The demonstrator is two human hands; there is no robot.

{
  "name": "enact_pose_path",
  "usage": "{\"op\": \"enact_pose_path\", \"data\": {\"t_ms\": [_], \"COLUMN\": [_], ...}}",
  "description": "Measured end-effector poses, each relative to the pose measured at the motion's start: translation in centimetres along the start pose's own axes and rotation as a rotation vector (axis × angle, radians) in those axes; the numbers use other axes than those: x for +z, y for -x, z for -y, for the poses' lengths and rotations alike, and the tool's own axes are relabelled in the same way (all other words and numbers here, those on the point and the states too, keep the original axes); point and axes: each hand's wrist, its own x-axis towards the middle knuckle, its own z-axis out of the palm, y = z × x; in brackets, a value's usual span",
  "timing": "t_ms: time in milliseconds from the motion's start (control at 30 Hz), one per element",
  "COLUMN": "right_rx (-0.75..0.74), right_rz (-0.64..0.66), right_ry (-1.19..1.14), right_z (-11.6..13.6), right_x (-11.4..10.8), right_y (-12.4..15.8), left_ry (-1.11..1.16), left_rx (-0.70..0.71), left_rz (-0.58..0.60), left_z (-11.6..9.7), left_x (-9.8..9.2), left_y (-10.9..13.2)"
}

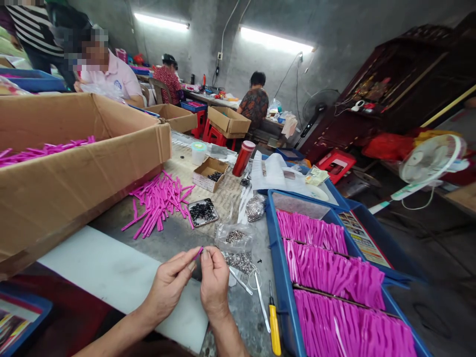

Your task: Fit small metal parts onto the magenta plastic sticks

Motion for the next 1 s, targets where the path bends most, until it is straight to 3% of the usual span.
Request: {"op": "enact_pose_path", "data": {"t_ms": [300, 1000], "right_rx": [0.169, 0.233], "right_rz": [0.052, -0.032], "right_ry": [-0.398, -0.417], "right_z": [0.0, 0.3], "right_x": [0.5, 1.6], "right_y": [-0.4, -0.1], "left_ry": [0.035, -0.025], "left_rx": [-0.009, -0.054], "left_rz": [0.009, 0.015], "left_z": [0.2, 0.6], "left_x": [0.1, 0.2], "left_y": [-0.1, 0.1]}}
